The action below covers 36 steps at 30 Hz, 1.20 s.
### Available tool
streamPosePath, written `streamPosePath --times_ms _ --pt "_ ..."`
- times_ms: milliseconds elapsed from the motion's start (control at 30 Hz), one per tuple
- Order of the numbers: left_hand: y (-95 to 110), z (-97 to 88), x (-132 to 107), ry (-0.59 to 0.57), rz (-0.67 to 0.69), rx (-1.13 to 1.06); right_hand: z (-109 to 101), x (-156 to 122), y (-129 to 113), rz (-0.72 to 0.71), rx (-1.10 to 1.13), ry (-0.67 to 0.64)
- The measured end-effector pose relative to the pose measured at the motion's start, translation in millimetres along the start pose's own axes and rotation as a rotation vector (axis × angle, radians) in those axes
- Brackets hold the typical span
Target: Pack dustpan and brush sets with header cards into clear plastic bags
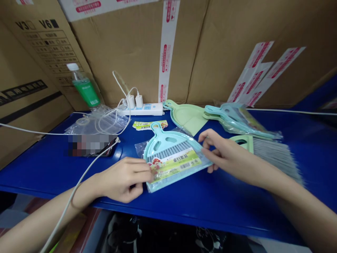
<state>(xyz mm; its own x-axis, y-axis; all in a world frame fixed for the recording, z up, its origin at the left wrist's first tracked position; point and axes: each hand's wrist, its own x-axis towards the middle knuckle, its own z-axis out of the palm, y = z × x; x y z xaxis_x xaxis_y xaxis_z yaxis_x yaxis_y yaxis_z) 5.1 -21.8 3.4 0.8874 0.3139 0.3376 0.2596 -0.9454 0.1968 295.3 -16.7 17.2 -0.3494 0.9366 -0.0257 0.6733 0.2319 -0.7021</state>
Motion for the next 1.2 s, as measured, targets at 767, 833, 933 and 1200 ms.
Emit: streamPosePath --times_ms 767,833,933,1200 --pt "11 16.5 10 0.22 0.291 0.422 67 13 -6 -0.026 0.968 -0.161" --pt "10 12.9 10 0.236 0.289 0.427 64 14 -5 -0.04 0.966 -0.132" --pt "10 6.9 10 0.223 0.255 0.466 53 13 -8 -0.036 0.97 -0.089" --pt "6 7.5 2 0.202 0.195 0.536 -16 14 -4 0.078 0.774 0.261"
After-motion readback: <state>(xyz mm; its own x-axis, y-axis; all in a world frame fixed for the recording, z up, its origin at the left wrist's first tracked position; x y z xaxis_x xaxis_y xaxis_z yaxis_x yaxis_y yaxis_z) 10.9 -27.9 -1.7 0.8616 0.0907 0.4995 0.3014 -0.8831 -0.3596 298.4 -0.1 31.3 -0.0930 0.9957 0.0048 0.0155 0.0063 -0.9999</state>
